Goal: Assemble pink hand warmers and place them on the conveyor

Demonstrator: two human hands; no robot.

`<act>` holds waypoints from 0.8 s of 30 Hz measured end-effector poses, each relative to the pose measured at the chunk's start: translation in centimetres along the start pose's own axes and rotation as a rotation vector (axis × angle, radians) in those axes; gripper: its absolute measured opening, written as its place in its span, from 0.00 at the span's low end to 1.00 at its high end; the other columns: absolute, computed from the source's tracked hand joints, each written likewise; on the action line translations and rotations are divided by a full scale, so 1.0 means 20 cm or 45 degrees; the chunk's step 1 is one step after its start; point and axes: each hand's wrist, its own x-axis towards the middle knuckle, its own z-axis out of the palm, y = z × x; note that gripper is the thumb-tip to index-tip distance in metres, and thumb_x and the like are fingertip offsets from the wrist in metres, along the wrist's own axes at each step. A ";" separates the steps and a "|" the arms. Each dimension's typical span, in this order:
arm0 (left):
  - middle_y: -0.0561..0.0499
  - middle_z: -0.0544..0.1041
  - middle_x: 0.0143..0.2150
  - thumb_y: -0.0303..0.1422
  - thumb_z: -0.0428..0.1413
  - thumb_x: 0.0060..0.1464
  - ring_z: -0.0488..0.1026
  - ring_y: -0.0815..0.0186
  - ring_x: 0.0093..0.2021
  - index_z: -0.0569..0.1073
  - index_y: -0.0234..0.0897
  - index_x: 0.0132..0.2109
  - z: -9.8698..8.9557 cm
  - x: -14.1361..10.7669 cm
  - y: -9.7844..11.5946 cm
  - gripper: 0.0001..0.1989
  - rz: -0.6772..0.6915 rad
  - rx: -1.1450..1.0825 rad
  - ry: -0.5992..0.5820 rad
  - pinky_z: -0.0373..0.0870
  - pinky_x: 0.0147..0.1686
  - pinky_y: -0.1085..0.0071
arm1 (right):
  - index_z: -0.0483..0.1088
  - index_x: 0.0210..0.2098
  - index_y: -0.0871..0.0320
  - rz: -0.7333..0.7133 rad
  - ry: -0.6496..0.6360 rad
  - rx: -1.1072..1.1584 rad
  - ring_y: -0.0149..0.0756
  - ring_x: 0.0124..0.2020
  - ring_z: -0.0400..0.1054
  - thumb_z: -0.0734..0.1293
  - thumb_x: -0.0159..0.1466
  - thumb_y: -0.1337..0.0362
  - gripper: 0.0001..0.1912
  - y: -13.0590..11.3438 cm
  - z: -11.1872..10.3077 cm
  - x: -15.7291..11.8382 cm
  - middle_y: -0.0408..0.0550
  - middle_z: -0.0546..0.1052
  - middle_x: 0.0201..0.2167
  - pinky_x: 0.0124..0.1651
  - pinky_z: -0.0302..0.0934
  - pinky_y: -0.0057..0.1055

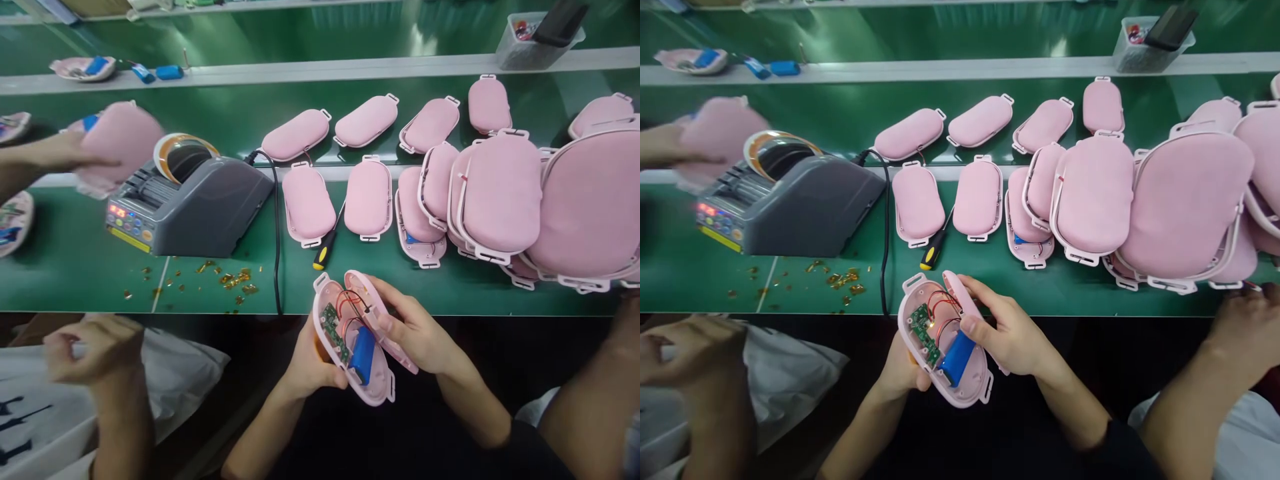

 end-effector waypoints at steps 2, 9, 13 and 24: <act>0.35 0.81 0.60 0.48 0.81 0.35 0.79 0.38 0.61 0.71 0.38 0.67 0.02 -0.01 0.01 0.54 -0.016 -0.025 -0.002 0.79 0.59 0.49 | 0.60 0.74 0.43 -0.001 -0.003 -0.008 0.47 0.65 0.73 0.66 0.74 0.43 0.33 0.00 0.00 0.00 0.46 0.74 0.69 0.68 0.68 0.44; 0.37 0.81 0.59 0.45 0.81 0.35 0.81 0.43 0.59 0.66 0.42 0.71 0.05 -0.01 0.02 0.58 -0.067 -0.082 0.031 0.80 0.59 0.51 | 0.59 0.75 0.43 0.009 -0.013 -0.104 0.47 0.71 0.66 0.65 0.74 0.42 0.34 -0.02 0.00 0.00 0.45 0.69 0.72 0.73 0.62 0.46; 0.38 0.82 0.58 0.43 0.81 0.36 0.82 0.46 0.56 0.65 0.43 0.72 0.06 -0.01 0.03 0.58 -0.069 -0.096 0.031 0.82 0.56 0.55 | 0.58 0.75 0.44 0.048 -0.002 -0.168 0.46 0.72 0.65 0.65 0.75 0.43 0.34 -0.02 0.01 0.00 0.44 0.67 0.73 0.75 0.61 0.46; 0.41 0.83 0.56 0.41 0.82 0.35 0.83 0.54 0.52 0.62 0.44 0.74 0.08 0.01 0.05 0.61 -0.132 -0.091 0.094 0.83 0.51 0.67 | 0.57 0.76 0.44 0.095 -0.028 -0.244 0.47 0.68 0.69 0.64 0.75 0.43 0.35 -0.02 0.02 0.00 0.44 0.71 0.71 0.72 0.65 0.46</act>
